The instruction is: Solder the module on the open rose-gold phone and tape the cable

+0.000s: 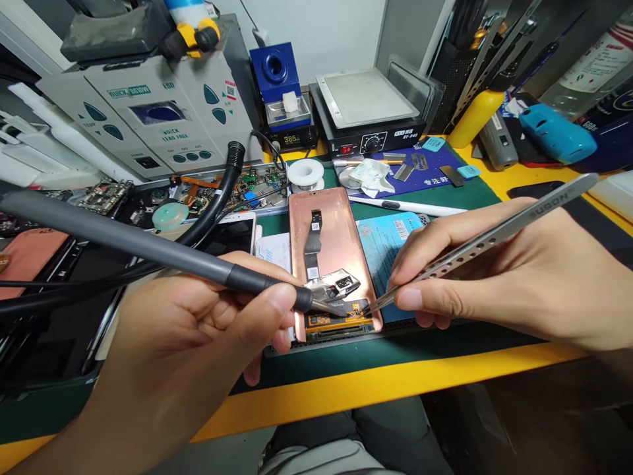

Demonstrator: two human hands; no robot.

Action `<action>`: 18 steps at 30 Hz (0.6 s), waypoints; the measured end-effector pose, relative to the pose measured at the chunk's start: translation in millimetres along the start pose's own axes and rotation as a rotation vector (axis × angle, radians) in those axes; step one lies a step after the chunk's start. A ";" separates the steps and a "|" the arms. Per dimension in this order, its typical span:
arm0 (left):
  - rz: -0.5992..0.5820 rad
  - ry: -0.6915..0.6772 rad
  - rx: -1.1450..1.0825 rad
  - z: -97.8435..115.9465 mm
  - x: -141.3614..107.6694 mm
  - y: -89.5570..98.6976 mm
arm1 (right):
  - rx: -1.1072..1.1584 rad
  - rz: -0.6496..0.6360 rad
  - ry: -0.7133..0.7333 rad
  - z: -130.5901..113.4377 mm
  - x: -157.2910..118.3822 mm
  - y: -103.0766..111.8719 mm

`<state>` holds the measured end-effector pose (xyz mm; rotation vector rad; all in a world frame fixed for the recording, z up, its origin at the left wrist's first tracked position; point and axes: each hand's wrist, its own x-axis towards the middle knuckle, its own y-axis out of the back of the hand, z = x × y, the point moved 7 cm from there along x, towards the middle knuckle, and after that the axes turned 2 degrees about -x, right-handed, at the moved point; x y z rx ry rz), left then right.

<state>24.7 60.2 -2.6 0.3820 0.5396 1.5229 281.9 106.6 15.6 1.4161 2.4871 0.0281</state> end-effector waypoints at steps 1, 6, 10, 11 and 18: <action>-0.001 0.001 0.001 0.8 0.5 -0.5 | 0.001 -0.002 0.004 -0.3 0.1 -0.1; -0.026 0.008 -0.013 7.7 -1.0 -6.3 | -0.014 -0.008 0.013 -1.0 -1.1 0.7; -0.071 0.029 -0.034 7.2 -3.9 -8.2 | -0.019 -0.021 0.021 -1.4 -1.6 0.5; -0.089 0.027 -0.038 6.7 -3.9 -8.5 | -0.016 -0.020 0.021 -1.4 -1.5 0.5; -0.114 0.008 -0.039 5.5 -3.6 -7.3 | -0.018 -0.014 0.021 -2.6 -0.5 0.4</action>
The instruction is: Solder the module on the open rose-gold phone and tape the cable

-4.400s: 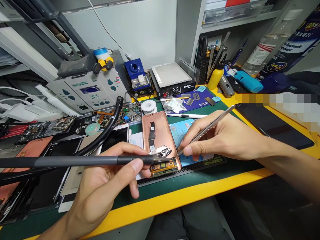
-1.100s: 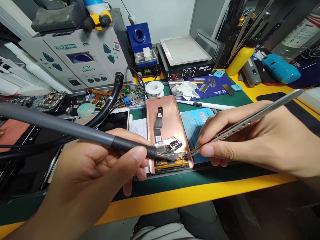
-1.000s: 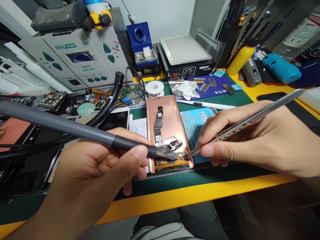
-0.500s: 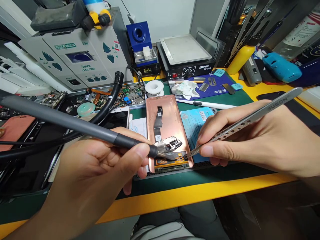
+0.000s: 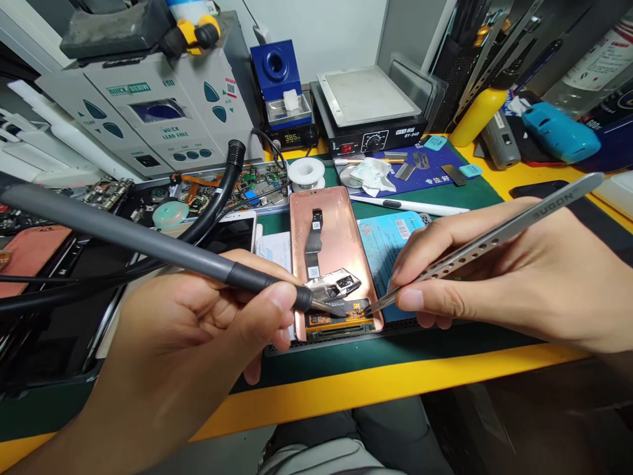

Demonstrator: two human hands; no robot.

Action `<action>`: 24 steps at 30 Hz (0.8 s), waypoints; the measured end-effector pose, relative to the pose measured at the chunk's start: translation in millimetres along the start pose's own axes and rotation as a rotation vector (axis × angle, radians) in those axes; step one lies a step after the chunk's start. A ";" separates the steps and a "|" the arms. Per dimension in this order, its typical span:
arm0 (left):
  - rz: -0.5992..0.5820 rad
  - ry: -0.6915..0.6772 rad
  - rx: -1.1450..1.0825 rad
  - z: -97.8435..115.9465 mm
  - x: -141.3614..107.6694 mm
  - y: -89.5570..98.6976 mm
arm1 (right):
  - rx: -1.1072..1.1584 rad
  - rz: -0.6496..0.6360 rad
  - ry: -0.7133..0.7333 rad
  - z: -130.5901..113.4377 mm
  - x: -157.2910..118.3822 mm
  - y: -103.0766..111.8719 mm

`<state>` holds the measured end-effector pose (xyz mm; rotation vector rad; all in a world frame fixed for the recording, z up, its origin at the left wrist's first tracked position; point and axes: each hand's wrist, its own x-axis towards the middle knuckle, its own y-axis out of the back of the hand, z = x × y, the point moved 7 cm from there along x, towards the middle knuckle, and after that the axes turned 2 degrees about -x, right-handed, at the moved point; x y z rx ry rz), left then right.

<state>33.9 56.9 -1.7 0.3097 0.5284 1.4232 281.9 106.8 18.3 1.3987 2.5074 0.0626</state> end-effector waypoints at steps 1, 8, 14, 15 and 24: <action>-0.003 0.001 -0.003 0.6 -0.6 -0.7 | 0.000 -0.001 0.003 -0.4 -0.1 0.0; 0.015 0.010 0.000 2.5 -0.4 -0.1 | -0.024 0.004 0.006 0.5 0.0 -1.0; 0.014 0.034 -0.010 1.6 0.3 -1.3 | -0.020 -0.012 0.048 0.7 -0.8 0.3; 0.020 0.041 -0.010 1.3 0.1 -1.2 | -0.024 -0.015 0.046 0.1 -0.8 0.0; 0.007 -0.008 -0.014 3.2 1.8 0.0 | -0.016 0.004 0.040 -1.8 1.1 -3.5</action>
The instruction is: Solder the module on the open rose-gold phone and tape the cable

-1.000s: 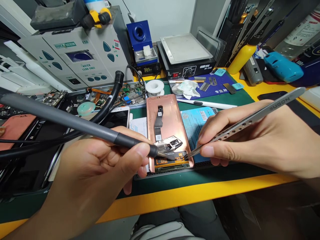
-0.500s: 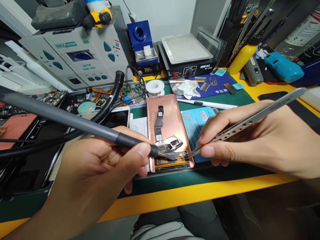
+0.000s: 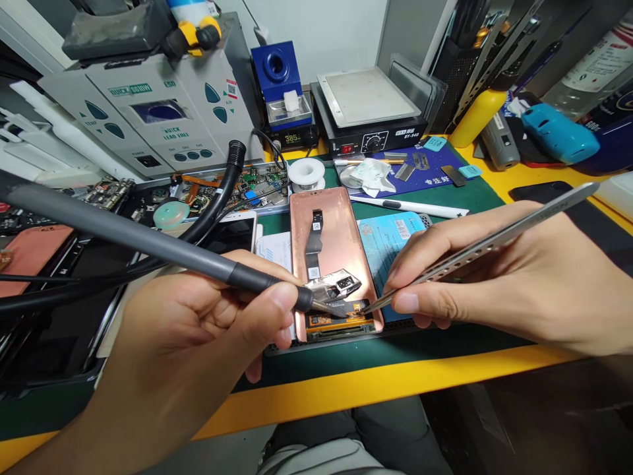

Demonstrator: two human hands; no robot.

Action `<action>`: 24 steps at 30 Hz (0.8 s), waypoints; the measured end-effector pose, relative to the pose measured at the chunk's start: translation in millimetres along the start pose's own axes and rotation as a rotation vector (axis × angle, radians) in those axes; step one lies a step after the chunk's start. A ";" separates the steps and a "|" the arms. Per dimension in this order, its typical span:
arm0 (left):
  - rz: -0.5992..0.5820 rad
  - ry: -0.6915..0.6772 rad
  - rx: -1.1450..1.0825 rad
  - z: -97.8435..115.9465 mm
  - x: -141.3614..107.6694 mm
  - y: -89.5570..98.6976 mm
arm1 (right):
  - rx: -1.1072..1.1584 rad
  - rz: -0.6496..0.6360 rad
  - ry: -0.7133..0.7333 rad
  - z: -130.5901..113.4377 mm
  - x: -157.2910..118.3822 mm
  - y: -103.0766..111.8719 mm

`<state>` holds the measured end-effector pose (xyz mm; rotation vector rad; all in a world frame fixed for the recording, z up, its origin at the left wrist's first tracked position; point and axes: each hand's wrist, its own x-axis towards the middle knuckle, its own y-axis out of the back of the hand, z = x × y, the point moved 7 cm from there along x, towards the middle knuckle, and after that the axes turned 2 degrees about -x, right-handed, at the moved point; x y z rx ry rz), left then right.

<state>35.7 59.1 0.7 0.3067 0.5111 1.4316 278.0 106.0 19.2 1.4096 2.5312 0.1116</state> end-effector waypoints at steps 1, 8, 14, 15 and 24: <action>-0.004 -0.006 0.005 0.0 -0.1 -0.4 | 0.003 -0.002 0.007 0.3 -0.1 0.3; -0.024 -0.005 0.026 0.9 0.8 -1.9 | -0.046 0.017 0.017 0.3 -1.2 1.3; -0.025 -0.008 0.016 2.2 3.4 -2.3 | -0.057 0.015 0.031 -1.3 0.0 -0.8; -0.025 -0.007 0.016 2.1 2.9 -2.3 | -0.059 0.012 0.022 -1.2 -0.3 -0.9; 0.013 -0.009 0.017 4.3 -1.9 -0.6 | -0.034 0.007 0.028 0.4 -2.9 0.2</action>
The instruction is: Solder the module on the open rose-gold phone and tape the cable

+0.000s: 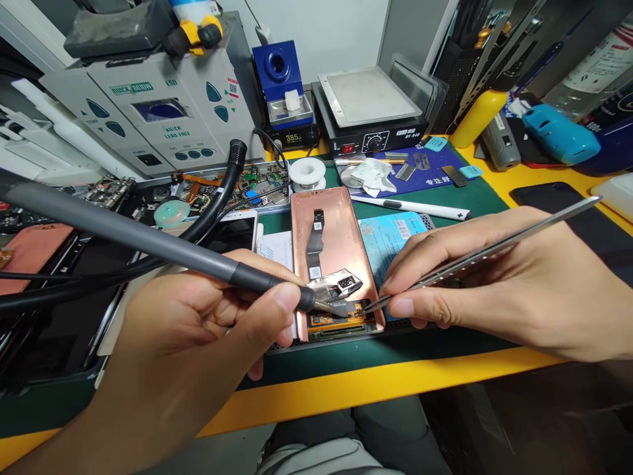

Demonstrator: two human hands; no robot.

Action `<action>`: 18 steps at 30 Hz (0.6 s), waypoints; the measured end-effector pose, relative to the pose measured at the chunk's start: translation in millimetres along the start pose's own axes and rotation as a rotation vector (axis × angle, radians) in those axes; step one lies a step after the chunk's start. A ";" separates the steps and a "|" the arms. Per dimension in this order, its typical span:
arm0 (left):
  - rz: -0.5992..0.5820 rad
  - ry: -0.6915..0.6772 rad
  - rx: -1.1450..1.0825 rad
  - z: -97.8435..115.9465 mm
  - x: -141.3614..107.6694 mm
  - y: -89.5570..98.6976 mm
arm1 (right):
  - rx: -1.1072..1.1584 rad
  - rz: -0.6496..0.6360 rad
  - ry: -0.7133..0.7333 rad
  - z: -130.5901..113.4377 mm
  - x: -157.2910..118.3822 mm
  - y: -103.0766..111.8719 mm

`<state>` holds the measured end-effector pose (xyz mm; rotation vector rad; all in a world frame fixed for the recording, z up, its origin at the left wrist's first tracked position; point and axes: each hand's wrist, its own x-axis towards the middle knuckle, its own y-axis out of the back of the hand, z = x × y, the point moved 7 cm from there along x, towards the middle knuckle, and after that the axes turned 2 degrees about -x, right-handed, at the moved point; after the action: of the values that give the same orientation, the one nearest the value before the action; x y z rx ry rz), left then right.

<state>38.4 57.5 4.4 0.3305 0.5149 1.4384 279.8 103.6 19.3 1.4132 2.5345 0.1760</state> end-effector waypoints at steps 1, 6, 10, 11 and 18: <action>0.000 0.003 -0.001 0.0 0.2 -0.8 | 0.005 0.006 0.022 -1.3 0.0 0.5; 0.007 -0.001 0.011 0.0 0.6 -1.3 | -0.012 0.001 -0.014 -1.8 0.7 0.3; -0.019 -0.019 0.005 -0.4 2.3 -1.5 | -0.017 0.000 -0.004 -3.0 1.7 -1.7; -0.014 -0.010 0.000 -1.6 2.7 -1.1 | -0.015 0.005 0.003 -2.8 1.9 -2.1; -0.001 0.008 -0.008 -6.2 1.2 -0.7 | -0.074 0.026 0.101 -6.8 2.3 -1.3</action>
<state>35.8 58.1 -1.4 0.3177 0.5154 1.4409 275.8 105.0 25.3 1.4445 2.5610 0.3507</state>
